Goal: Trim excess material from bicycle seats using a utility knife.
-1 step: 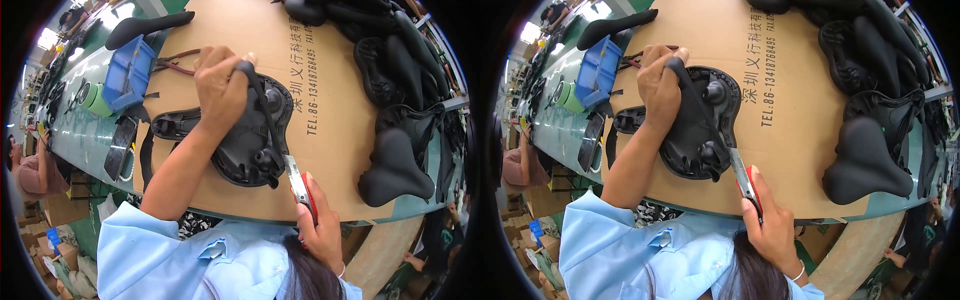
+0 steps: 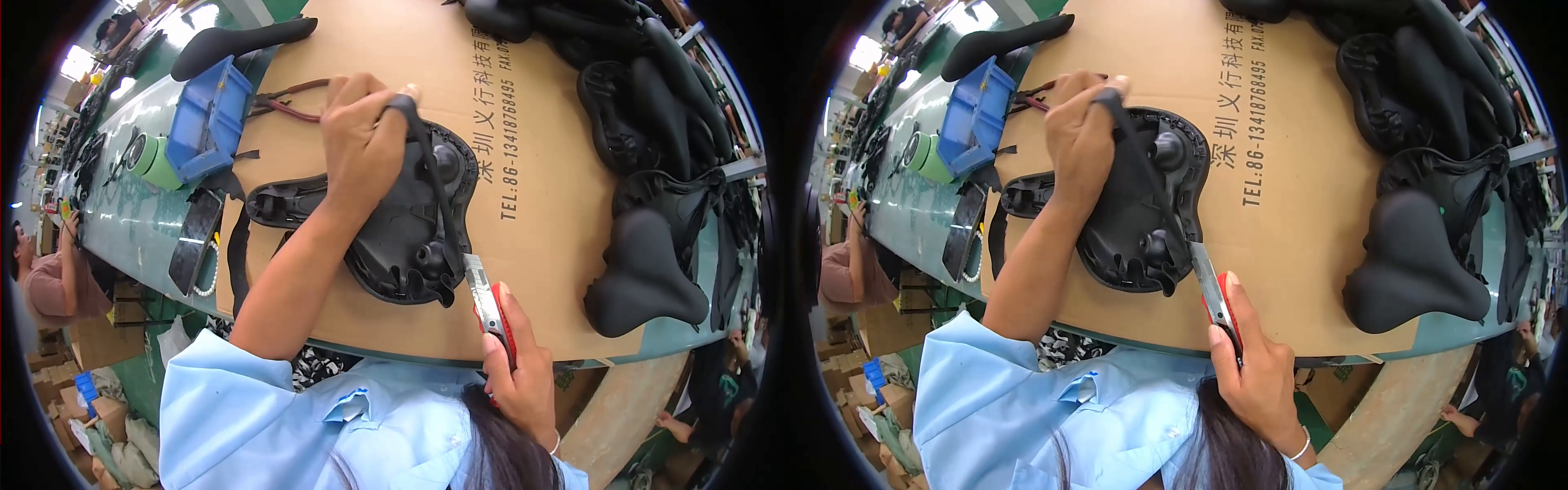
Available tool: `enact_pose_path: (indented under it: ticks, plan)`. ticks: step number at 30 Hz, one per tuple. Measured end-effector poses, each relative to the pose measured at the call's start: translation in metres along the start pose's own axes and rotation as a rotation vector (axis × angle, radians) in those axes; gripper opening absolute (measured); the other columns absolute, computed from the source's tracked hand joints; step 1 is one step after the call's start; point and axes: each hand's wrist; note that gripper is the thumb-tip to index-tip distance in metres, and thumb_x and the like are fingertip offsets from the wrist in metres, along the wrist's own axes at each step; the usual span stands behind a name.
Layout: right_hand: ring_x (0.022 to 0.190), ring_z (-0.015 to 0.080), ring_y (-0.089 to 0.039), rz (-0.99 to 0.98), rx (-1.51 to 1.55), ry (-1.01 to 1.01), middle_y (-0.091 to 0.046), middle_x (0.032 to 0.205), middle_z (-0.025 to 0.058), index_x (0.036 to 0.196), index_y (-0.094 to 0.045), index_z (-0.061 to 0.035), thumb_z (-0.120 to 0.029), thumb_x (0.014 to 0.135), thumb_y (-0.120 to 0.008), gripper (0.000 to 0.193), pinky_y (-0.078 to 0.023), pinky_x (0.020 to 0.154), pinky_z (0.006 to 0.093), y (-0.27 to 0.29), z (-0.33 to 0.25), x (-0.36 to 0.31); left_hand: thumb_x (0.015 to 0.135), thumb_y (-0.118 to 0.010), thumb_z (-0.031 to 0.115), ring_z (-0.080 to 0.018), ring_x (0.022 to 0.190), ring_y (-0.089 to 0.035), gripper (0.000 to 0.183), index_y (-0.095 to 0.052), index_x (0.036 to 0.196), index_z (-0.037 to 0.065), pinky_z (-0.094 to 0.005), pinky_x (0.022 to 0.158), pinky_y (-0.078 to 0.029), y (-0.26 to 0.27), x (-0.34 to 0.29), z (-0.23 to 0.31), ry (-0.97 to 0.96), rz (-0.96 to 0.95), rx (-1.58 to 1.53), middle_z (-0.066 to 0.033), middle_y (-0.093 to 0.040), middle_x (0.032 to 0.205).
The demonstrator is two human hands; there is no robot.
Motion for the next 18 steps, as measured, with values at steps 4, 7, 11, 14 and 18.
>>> enact_pose_path:
  ticks: [4,7,11,14,18]
  plan:
    - [0.064,0.032,-0.065,0.061,-0.194,0.202,-0.068,0.094,0.0185,0.138,-0.049,-0.0104,-0.011,0.088,-0.06,0.051,-0.049,0.059,0.0374,0.02,-0.004,0.03,0.091,-0.061,0.023,-0.0097,0.071,-0.04,0.026,-0.068,0.085,-0.001,-0.0255,0.064,-0.031,0.016,0.007,0.001,0.569,-0.103,-0.293,0.0019,-0.047,0.071]
    - [0.056,0.0289,-0.061,-0.069,-0.592,0.149,-0.068,0.088,0.0163,0.135,-0.054,-0.0188,-0.015,0.086,-0.062,0.05,-0.047,0.054,0.0353,0.064,-0.002,0.077,0.095,-0.056,0.026,-0.0076,0.067,-0.036,0.029,-0.07,0.101,0.002,-0.0231,0.061,-0.026,0.051,-0.012,0.022,0.899,-0.27,-0.424,0.0031,-0.043,0.069]
    - [0.055,0.0254,-0.057,-0.37,-0.618,0.383,-0.069,0.089,0.013,0.133,-0.056,-0.0185,-0.014,0.086,-0.063,0.048,-0.046,0.056,0.0308,0.092,-0.011,0.124,0.101,-0.045,0.029,-0.0091,0.063,-0.035,0.037,-0.066,0.087,0.001,-0.0248,0.06,-0.029,0.08,-0.036,0.051,0.819,-0.524,-0.272,0.0022,-0.04,0.066]
    - [0.058,0.0233,-0.059,-0.621,-0.502,0.356,-0.069,0.094,0.0137,0.134,-0.055,-0.0127,-0.009,0.086,-0.062,0.049,-0.046,0.059,0.0287,0.082,-0.025,0.132,0.103,-0.039,0.035,-0.0109,0.059,-0.035,0.046,-0.055,0.073,0.004,-0.0269,0.058,-0.032,0.071,-0.038,0.048,0.677,-0.59,-0.607,0.001,-0.04,0.064]
    - [0.058,0.0281,-0.058,-0.61,-0.436,0.415,-0.068,0.097,0.0162,0.134,-0.055,-0.0113,-0.009,0.083,-0.064,0.051,-0.048,0.059,0.0308,0.072,-0.009,0.123,0.105,-0.031,0.038,-0.0115,0.054,-0.037,0.051,-0.04,0.064,0.008,-0.0274,0.057,-0.035,0.038,-0.023,0.046,0.954,-0.392,-1.014,-0.0014,-0.041,0.062]
Point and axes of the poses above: each hand's wrist, its own x-axis towards the middle knuckle, its own y-axis out of the back of the hand, z = x × y
